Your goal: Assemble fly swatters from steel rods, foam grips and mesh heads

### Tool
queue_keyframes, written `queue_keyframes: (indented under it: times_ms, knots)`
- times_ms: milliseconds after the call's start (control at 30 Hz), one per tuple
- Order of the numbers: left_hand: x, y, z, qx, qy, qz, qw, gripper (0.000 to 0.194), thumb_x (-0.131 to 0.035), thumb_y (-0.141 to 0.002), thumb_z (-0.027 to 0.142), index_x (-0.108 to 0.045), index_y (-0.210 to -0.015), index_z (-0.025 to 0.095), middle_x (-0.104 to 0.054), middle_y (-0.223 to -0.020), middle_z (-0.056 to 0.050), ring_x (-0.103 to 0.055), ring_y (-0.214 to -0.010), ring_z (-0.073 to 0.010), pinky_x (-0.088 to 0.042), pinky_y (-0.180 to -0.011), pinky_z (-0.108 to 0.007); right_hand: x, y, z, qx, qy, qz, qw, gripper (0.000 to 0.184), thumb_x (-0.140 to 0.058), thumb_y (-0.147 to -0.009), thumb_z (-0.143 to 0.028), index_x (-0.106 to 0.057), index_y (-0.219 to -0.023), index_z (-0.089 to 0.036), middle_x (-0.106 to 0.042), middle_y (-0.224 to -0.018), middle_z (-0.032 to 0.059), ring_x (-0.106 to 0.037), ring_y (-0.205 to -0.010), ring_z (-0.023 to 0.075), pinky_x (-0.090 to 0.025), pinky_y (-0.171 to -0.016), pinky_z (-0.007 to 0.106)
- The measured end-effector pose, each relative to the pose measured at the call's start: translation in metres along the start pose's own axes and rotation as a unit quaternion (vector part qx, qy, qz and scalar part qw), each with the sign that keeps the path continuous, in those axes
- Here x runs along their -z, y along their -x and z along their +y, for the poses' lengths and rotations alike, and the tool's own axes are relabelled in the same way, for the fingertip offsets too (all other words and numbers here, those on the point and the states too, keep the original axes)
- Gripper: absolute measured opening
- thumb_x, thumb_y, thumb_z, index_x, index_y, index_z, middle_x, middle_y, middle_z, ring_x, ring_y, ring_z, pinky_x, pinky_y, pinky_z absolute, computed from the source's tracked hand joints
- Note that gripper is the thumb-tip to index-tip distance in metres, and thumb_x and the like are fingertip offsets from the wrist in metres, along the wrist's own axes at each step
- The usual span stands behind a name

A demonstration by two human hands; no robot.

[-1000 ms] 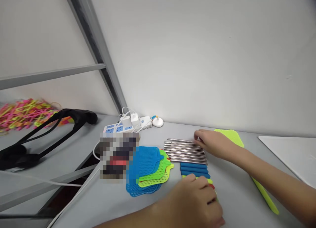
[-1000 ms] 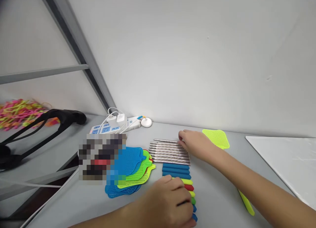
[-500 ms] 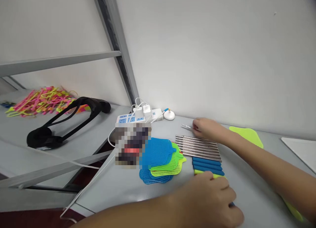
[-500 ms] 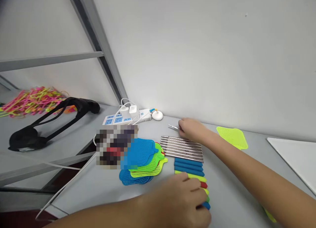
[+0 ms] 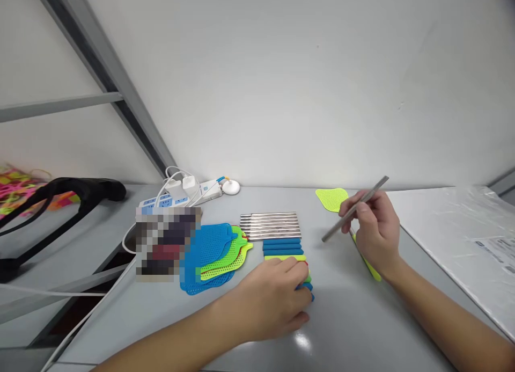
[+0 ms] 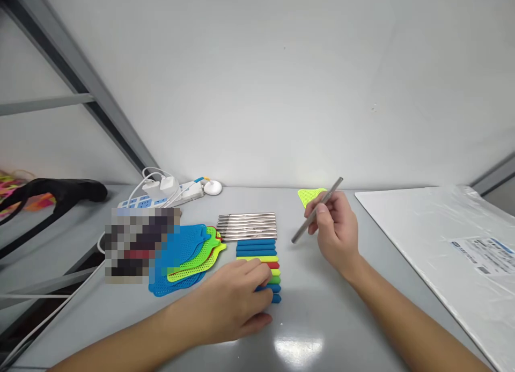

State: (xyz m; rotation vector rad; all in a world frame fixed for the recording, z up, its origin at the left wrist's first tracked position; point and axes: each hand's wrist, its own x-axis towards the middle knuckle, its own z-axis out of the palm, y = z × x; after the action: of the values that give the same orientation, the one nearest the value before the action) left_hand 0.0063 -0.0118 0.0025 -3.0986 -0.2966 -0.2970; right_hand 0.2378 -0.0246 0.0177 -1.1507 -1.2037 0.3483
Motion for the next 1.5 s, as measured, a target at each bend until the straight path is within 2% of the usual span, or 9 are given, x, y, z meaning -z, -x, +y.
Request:
queue_keyframes:
  times_ms: [133, 267, 400, 567, 700, 867, 1100, 1333, 1500]
  knots:
    - [-0.006, -0.005, 0.01, 0.001, -0.036, -0.017, 0.999, 0.025, -0.065, -0.085, 0.043, -0.061, -0.08, 0.019, -0.052, -0.087, -0.002, -0.051, -0.08, -0.0185, -0.04, -0.064, -0.033, 0.01, 0.009, 0.002, -0.054, -0.075, 0.021, 0.995, 0.011, -0.044, -0.094, -0.03, -0.051, -0.089, -0.024, -0.057, -0.066, -0.0033, -0.049, -0.052, 0.0123, -0.041, -0.045, 0.024]
    - [-0.011, -0.006, 0.018, -0.065, -0.066, 0.001, 0.996, 0.015, -0.063, -0.089, 0.029, -0.058, -0.079, 0.019, -0.053, -0.082, -0.002, -0.05, -0.077, -0.018, -0.035, -0.062, -0.032, 0.007, 0.012, 0.0, -0.1, -0.105, 0.022, 0.989, 0.012, -0.042, -0.094, -0.026, -0.052, -0.086, -0.025, -0.056, -0.062, -0.0028, -0.046, -0.053, 0.013, -0.039, -0.043, 0.023]
    - [-0.01, -0.003, 0.025, -0.118, -0.016, 0.07, 0.99, 0.005, -0.06, -0.091, 0.024, -0.058, -0.09, 0.02, -0.058, -0.082, 0.001, -0.049, -0.067, -0.0133, -0.034, -0.059, -0.03, -0.001, 0.022, 0.006, -0.156, -0.113, -0.023, 0.981, 0.012, -0.044, -0.095, -0.03, -0.052, -0.087, -0.025, -0.057, -0.065, -0.0032, -0.046, -0.05, 0.0115, -0.041, -0.045, 0.023]
    - [0.001, 0.003, 0.012, -0.057, 0.147, 0.192, 0.969, 0.024, -0.047, -0.098, 0.022, -0.049, -0.074, 0.021, -0.057, -0.061, 0.006, -0.048, -0.051, -0.0074, -0.043, -0.057, -0.022, -0.008, 0.022, 0.011, -0.252, -0.16, -0.038, 0.954, 0.014, -0.049, -0.094, -0.035, -0.055, -0.088, -0.024, -0.06, -0.072, -0.0024, -0.052, -0.049, 0.0112, -0.047, -0.048, 0.025]
    - [0.007, 0.009, -0.015, -0.05, 0.161, 0.345, 0.923, 0.009, -0.053, -0.093, 0.025, -0.054, -0.099, 0.018, -0.067, -0.08, -0.006, -0.065, -0.069, -0.0139, -0.055, -0.067, -0.027, -0.012, 0.015, 0.011, -0.335, -0.235, -0.024, 0.912, 0.015, -0.053, -0.092, -0.036, -0.058, -0.086, -0.023, -0.06, -0.078, -0.0006, -0.055, -0.053, 0.0119, -0.052, -0.052, 0.026]
    - [0.001, 0.01, -0.04, 0.034, 0.164, 0.404, 0.899, 0.035, -0.064, -0.081, 0.014, -0.053, -0.115, 0.016, -0.067, -0.096, -0.01, -0.068, -0.084, -0.0181, -0.06, -0.07, -0.031, -0.013, 0.009, 0.013, -0.391, -0.301, 0.031, 0.869, 0.013, -0.059, -0.088, -0.032, -0.061, -0.083, -0.02, -0.057, -0.084, 0.0016, -0.056, -0.064, 0.0126, -0.057, -0.059, 0.026]
    - [0.001, 0.006, -0.04, 0.064, 0.226, 0.434, 0.87, 0.035, -0.063, -0.082, 0.007, -0.054, -0.114, 0.016, -0.066, -0.101, -0.01, -0.067, -0.089, -0.0172, -0.06, -0.07, -0.03, -0.008, -0.002, 0.012, -0.373, -0.332, 0.076, 0.863, 0.015, -0.058, -0.089, -0.03, -0.063, -0.08, -0.019, -0.052, -0.078, 0.0003, -0.054, -0.069, 0.0116, -0.058, -0.064, 0.025]
    - [-0.002, 0.009, -0.03, 0.034, 0.271, 0.429, 0.861, 0.037, -0.057, -0.088, 0.008, -0.05, -0.124, 0.019, -0.064, -0.109, -0.01, -0.066, -0.097, -0.0197, -0.06, -0.076, -0.037, -0.003, -0.006, 0.005, -0.324, -0.332, 0.075, 0.882, 0.018, -0.057, -0.09, -0.03, -0.064, -0.078, -0.019, -0.052, -0.076, -0.0001, -0.055, -0.07, 0.0122, -0.058, -0.066, 0.026]
    - [-0.005, 0.011, -0.032, 0.015, 0.269, 0.433, 0.86, 0.04, -0.054, -0.089, 0.005, -0.048, -0.126, 0.017, -0.061, -0.113, -0.011, -0.062, -0.102, -0.02, -0.057, -0.079, -0.036, 0.001, -0.007, 0.0, -0.328, -0.347, 0.063, 0.876, 0.016, -0.057, -0.088, -0.029, -0.063, -0.078, -0.019, -0.052, -0.075, -0.0009, -0.054, -0.064, 0.0112, -0.057, -0.062, 0.026]
